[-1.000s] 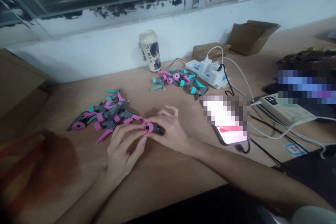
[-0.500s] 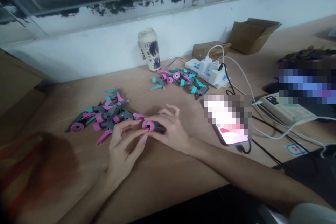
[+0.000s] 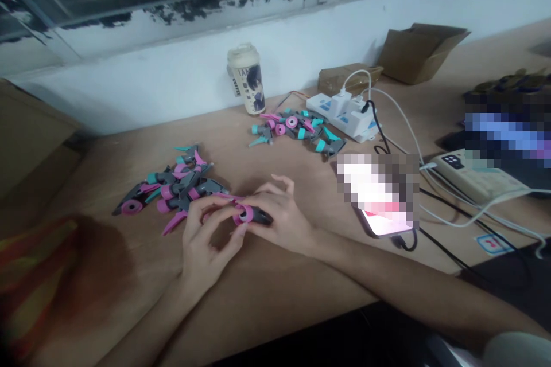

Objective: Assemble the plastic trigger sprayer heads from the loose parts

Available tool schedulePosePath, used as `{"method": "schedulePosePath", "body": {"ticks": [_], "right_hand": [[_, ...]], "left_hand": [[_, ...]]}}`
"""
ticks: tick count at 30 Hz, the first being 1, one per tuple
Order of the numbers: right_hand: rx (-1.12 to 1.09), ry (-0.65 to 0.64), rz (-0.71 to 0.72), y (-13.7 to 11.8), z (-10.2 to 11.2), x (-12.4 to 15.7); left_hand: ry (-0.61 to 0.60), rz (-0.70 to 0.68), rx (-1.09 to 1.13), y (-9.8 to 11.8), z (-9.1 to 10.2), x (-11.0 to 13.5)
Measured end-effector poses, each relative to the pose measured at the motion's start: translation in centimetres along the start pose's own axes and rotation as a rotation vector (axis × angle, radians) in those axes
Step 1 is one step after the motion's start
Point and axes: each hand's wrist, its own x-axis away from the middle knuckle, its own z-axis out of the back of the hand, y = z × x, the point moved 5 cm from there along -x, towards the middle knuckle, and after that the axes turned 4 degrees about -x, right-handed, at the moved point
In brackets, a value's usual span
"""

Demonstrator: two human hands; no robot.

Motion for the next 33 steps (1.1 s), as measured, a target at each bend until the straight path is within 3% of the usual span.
{"method": "schedulePosePath", "body": {"ticks": [8,21,28,33], "right_hand": [[-0.017,-0.033,0.005,-0.2,-0.7,0.2],[-0.01,-0.001,-0.045,-0.1,-0.2,-0.1],[0.084,-0.065,-0.04,0.8,-1.1,0.0],[0.091,-0.086,-0.092,1.1,-1.3,-0.2]], "left_hand": [[-0.095,0.027,0.049,0.2,-0.5,0.1],[0.01,0.054,0.036,-0.5,0.1,0.0],[-0.116,0.149,0.0,-1.0,-0.8,0.2],[-0.06,0.156,-0.027,-1.2,-0.7,0.1]]}}
